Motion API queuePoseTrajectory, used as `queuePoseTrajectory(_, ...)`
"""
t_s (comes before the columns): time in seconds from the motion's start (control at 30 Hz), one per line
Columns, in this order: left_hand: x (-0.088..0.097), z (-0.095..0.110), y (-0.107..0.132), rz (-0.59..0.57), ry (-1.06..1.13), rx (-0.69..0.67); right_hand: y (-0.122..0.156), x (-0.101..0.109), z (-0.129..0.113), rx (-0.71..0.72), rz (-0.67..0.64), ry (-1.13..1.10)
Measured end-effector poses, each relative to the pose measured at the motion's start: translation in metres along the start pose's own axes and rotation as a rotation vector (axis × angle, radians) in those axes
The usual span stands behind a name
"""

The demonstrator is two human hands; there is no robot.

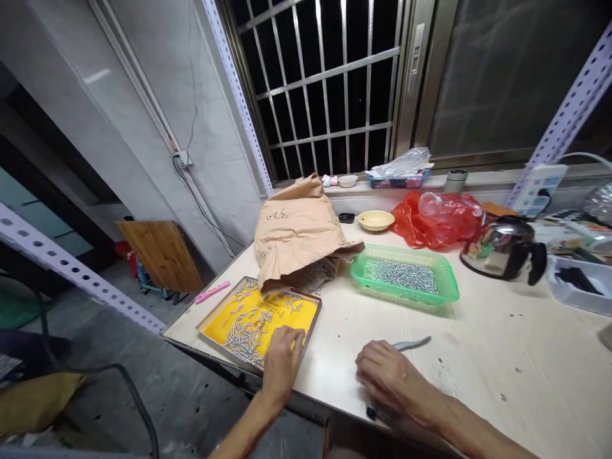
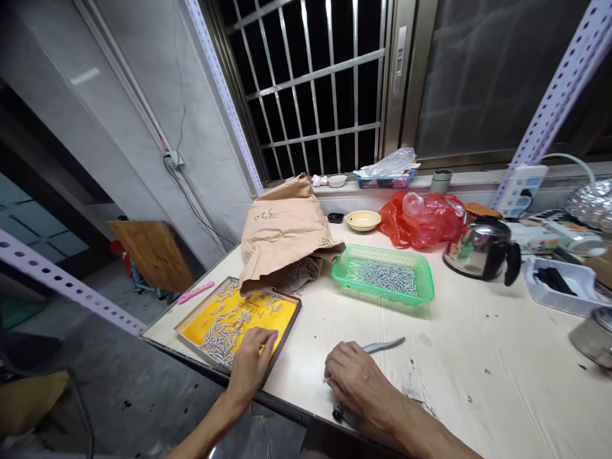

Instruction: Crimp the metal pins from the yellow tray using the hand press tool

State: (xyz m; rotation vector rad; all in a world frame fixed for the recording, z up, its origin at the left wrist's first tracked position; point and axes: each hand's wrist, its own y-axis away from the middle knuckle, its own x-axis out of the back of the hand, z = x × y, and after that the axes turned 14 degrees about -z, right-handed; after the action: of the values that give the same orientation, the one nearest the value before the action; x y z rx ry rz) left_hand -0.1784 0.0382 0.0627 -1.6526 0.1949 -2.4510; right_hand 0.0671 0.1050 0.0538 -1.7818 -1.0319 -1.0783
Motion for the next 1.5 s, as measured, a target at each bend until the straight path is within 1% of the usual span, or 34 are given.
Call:
queuePoseTrajectory(0.03, 0.006, -0.016, -0.014, -0.003, -0.032, 0.066, -0.002, 0.009, 0.004, -0.026, 0.107, -0.018)
queuePoseTrajectory(0.1, 0.009, -0.041, -0.04, -0.054, -0.106, 0.167, -0.005, 0.038, 0.019, -0.113, 0.31, -0.027)
queuePoseTrajectory(0.17, 0.004, -0.054, -0.059, -0.134, -0.174, 0.237, -0.006, 0.074, 0.042, -0.222, 0.453, 0.044)
queuePoseTrajectory(0.23, -0.003, -0.059, -0.073, -0.192, -0.206, 0.268, -0.005, 0.106, 0.066, -0.374, 0.467, 0.177)
queuePoseTrajectory(0.3, -0.008, -0.062, -0.082, -0.225, -0.211, 0.271, 0.0, 0.126, 0.079, -0.536, 0.426, 0.291)
queuePoseTrajectory(0.33, -0.009, -0.065, -0.086, -0.237, -0.209, 0.26, 0.005, 0.13, 0.079, -0.598, 0.394, 0.315)
queuePoseTrajectory(0.37, -0.01, -0.07, -0.089, -0.251, -0.209, 0.252, 0.009, 0.129, 0.075, -0.637, 0.355, 0.307)
queuePoseTrajectory(0.4, -0.01, -0.076, -0.093, -0.27, -0.209, 0.254, 0.015, 0.124, 0.068, -0.64, 0.296, 0.265)
queuePoseTrajectory(0.47, -0.009, -0.09, -0.101, -0.295, -0.153, 0.174, 0.028, 0.103, 0.047, -0.602, 0.155, 0.126)
queuePoseTrajectory(0.53, -0.005, -0.095, -0.107, -0.292, -0.086, 0.159, 0.042, 0.074, 0.024, -0.589, 0.002, -0.028)
queuePoseTrajectory(0.57, -0.002, -0.091, -0.107, -0.289, -0.05, 0.176, 0.049, 0.059, 0.014, -0.613, -0.076, -0.068)
queuePoseTrajectory(0.6, 0.002, -0.082, -0.104, -0.301, 0.011, 0.2, 0.057, 0.047, 0.006, -0.643, -0.136, -0.09)
queuePoseTrajectory(0.63, 0.005, -0.068, -0.099, -0.332, 0.107, 0.228, 0.065, 0.036, -0.001, -0.672, -0.184, -0.1)
queuePoseTrajectory(0.67, 0.007, -0.049, -0.092, -0.376, 0.229, 0.281, 0.072, 0.028, -0.006, -0.701, -0.216, -0.097)
queuePoseTrajectory(0.73, 0.005, -0.001, -0.073, -0.506, 0.583, 0.329, 0.084, 0.017, -0.01, -0.729, -0.248, -0.079)
queuePoseTrajectory(0.77, 0.002, 0.023, -0.063, -0.578, 0.743, 0.34, 0.088, 0.013, -0.009, -0.727, -0.255, -0.071)
queuePoseTrajectory(0.8, -0.004, 0.045, -0.054, -0.646, 0.848, 0.358, 0.091, 0.01, -0.006, -0.72, -0.259, -0.063)
queuePoseTrajectory(0.83, -0.011, 0.063, -0.046, -0.703, 0.905, 0.361, 0.093, 0.007, -0.002, -0.709, -0.266, -0.053)
queuePoseTrajectory(0.87, -0.019, 0.078, -0.04, -0.748, 0.921, 0.375, 0.095, 0.005, 0.002, -0.7, -0.273, -0.037)
queuePoseTrajectory(0.9, -0.027, 0.088, -0.035, -0.798, 0.919, 0.391, 0.095, 0.003, 0.006, -0.696, -0.276, -0.014)
queuePoseTrajectory(0.97, -0.042, 0.098, -0.03, -0.88, 0.9, 0.429, 0.095, 0.002, 0.013, -0.699, -0.279, 0.047)
queuePoseTrajectory(1.03, -0.05, 0.099, -0.029, -0.933, 0.901, 0.466, 0.095, 0.003, 0.017, -0.694, -0.27, 0.095)
queuePoseTrajectory(1.1, -0.054, 0.099, -0.03, -0.962, 0.92, 0.479, 0.095, 0.005, 0.018, -0.679, -0.259, 0.119)
queuePoseTrajectory(1.2, -0.054, 0.1, -0.03, -1.004, 0.926, 0.472, 0.096, 0.009, 0.016, -0.677, -0.244, 0.135)
queuePoseTrajectory(1.3, -0.055, 0.102, -0.027, -1.017, 0.904, 0.495, 0.096, 0.011, 0.013, -0.694, -0.238, 0.135)
queuePoseTrajectory(1.5, -0.059, 0.103, -0.026, -0.986, 0.826, 0.511, 0.096, 0.015, 0.009, -0.697, -0.212, 0.098)
